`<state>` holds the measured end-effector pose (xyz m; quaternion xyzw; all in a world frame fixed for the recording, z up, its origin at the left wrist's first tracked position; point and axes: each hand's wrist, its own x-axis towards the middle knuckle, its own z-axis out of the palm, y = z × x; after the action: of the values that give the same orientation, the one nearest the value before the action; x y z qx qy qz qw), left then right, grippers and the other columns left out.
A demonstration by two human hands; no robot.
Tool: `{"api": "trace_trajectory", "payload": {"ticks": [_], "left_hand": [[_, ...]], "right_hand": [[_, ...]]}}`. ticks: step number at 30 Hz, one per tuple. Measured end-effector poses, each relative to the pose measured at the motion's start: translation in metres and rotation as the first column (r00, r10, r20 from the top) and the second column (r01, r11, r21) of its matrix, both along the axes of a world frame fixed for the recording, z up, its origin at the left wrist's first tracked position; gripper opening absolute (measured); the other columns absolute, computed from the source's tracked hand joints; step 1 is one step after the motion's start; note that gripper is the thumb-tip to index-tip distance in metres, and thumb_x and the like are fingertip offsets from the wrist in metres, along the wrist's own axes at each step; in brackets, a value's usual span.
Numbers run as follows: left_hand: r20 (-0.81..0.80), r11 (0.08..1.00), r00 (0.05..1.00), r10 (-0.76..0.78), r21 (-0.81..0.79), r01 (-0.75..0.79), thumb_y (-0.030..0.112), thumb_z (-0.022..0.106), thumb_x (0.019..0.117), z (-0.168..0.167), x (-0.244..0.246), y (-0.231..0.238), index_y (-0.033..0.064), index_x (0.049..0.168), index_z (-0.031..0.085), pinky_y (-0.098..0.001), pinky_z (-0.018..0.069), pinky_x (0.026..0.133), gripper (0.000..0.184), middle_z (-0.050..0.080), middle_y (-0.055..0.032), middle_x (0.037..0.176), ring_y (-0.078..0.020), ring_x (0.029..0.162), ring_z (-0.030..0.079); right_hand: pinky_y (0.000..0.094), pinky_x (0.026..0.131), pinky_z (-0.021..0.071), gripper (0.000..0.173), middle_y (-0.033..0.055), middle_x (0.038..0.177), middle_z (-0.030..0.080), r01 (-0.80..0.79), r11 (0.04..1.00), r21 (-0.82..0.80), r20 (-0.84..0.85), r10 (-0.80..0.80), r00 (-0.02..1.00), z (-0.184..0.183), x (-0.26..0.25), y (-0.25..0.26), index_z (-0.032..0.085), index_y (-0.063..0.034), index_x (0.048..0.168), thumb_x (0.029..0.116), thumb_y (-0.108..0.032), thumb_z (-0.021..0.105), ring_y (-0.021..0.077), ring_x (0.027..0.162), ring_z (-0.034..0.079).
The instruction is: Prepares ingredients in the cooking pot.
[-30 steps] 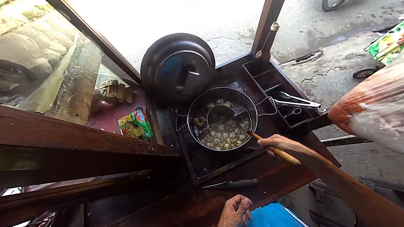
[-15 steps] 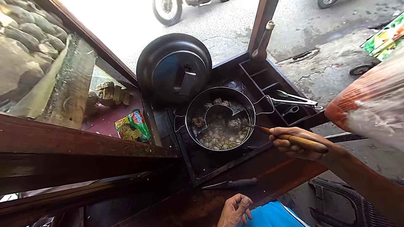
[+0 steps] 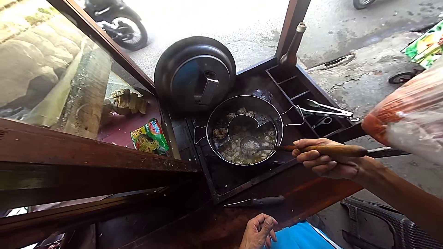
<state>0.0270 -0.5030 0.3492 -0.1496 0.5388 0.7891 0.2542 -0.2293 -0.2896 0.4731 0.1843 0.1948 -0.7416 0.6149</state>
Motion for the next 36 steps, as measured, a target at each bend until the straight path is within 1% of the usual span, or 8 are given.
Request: {"api": "trace_trajectory", "payload": {"ticks": [11,15,18,23,28,31,33,36], "left_hand": [[-0.018,1.0,1.0,-0.011,0.008,0.011,0.026,0.049,0.1078,-0.002,0.001,0.002,0.0005,0.11,0.067,-0.0165,0.0482,0.052,0.031,0.068,0.0034,0.072,0.0,0.053,0.055],[-0.017,1.0,1.0,-0.014,0.009,0.014,0.024,0.049,0.108,-0.002,0.001,0.003,0.0,0.11,0.067,-0.0167,0.0478,0.052,0.031,0.068,0.003,0.072,-0.0003,0.052,0.055],[-0.022,1.0,1.0,-0.005,0.006,0.005,0.025,0.048,0.1081,-0.001,0.002,0.002,-0.0003,0.111,0.067,-0.0168,0.0473,0.052,0.031,0.067,0.003,0.071,-0.0003,0.052,0.054],[0.005,1.0,1.0,0.016,-0.004,-0.016,0.025,0.047,0.1083,0.001,0.002,0.001,-0.0006,0.11,0.066,-0.0166,0.0475,0.052,0.032,0.066,0.0039,0.07,0.0001,0.052,0.054],[0.012,1.0,1.0,0.026,0.001,-0.026,0.021,0.046,0.1084,-0.001,0.001,0.002,-0.001,0.109,0.067,-0.017,0.0469,0.052,0.03,0.066,0.0032,0.07,-0.0001,0.052,0.053],[0.013,1.0,1.0,0.014,0.004,-0.014,0.02,0.046,0.1084,0.001,-0.001,0.003,-0.0015,0.109,0.066,-0.0168,0.0466,0.051,0.03,0.066,0.0029,0.069,-0.0002,0.051,0.053],[0.013,1.0,1.0,0.004,0.004,-0.004,0.02,0.046,0.1083,0.002,-0.002,0.003,-0.001,0.109,0.066,-0.0166,0.0465,0.051,0.029,0.066,0.003,0.068,-0.0001,0.05,0.053],[0.01,1.0,1.0,0.009,0.002,-0.009,0.019,0.047,0.1081,0.0,-0.002,0.003,-0.0007,0.109,0.067,-0.0164,0.0461,0.051,0.028,0.066,0.0031,0.069,0.0005,0.051,0.053]], "right_hand": [[0.008,0.041,0.0459,0.029,-0.0049,0.068,0.049,-0.034,0.994,-0.102,-0.159,0.017,0.987,0.076,0.011,0.01,0.055,-0.0082,0.103,0.1108,-0.029,0.036,-0.0051,0.044,0.05],[0.0055,0.04,0.042,0.031,-0.0067,0.067,0.048,-0.049,0.999,0.011,-0.355,0.05,0.933,0.079,0.003,0.0,0.055,-0.0106,0.101,0.1118,-0.03,0.033,-0.0077,0.044,0.047],[0.0097,0.038,0.034,0.034,-0.0077,0.058,0.046,-0.013,0.946,0.323,-0.55,0.199,0.811,0.065,0.001,-0.022,0.054,-0.0135,0.092,0.1124,-0.028,0.032,-0.004,0.042,0.04],[0.0175,0.047,0.0441,0.027,-0.0057,0.058,0.053,0.171,0.803,0.57,-0.759,0.436,0.484,-0.001,-0.001,-0.04,0.054,-0.0122,0.084,0.1085,-0.021,0.047,0.0026,0.047,0.051],[0.0389,0.063,0.0455,0.031,0.004,0.073,0.052,0.289,0.439,0.851,-0.484,0.868,0.108,-0.034,0.009,-0.044,0.056,-0.0081,0.1,0.1065,-0.037,0.048,0.0185,0.065,0.055],[0.0475,0.07,0.0495,0.034,0.0105,0.078,0.058,0.364,0.302,0.881,-0.335,0.942,0.029,-0.039,0.02,-0.047,0.054,-0.005,0.109,0.1076,-0.037,0.044,0.029,0.076,0.063],[0.0455,0.068,0.0493,0.034,0.0094,0.076,0.056,0.409,0.33,0.851,-0.378,0.925,0.041,-0.04,0.025,-0.042,0.054,-0.0043,0.109,0.1077,-0.037,0.044,0.0272,0.073,0.062],[0.0254,0.052,0.0448,0.023,-0.0039,0.064,0.049,0.424,0.602,0.676,-0.722,0.656,0.219,-0.03,0.035,-0.026,0.055,-0.0109,0.097,0.1051,-0.032,0.05,0.0079,0.052,0.051]]}}
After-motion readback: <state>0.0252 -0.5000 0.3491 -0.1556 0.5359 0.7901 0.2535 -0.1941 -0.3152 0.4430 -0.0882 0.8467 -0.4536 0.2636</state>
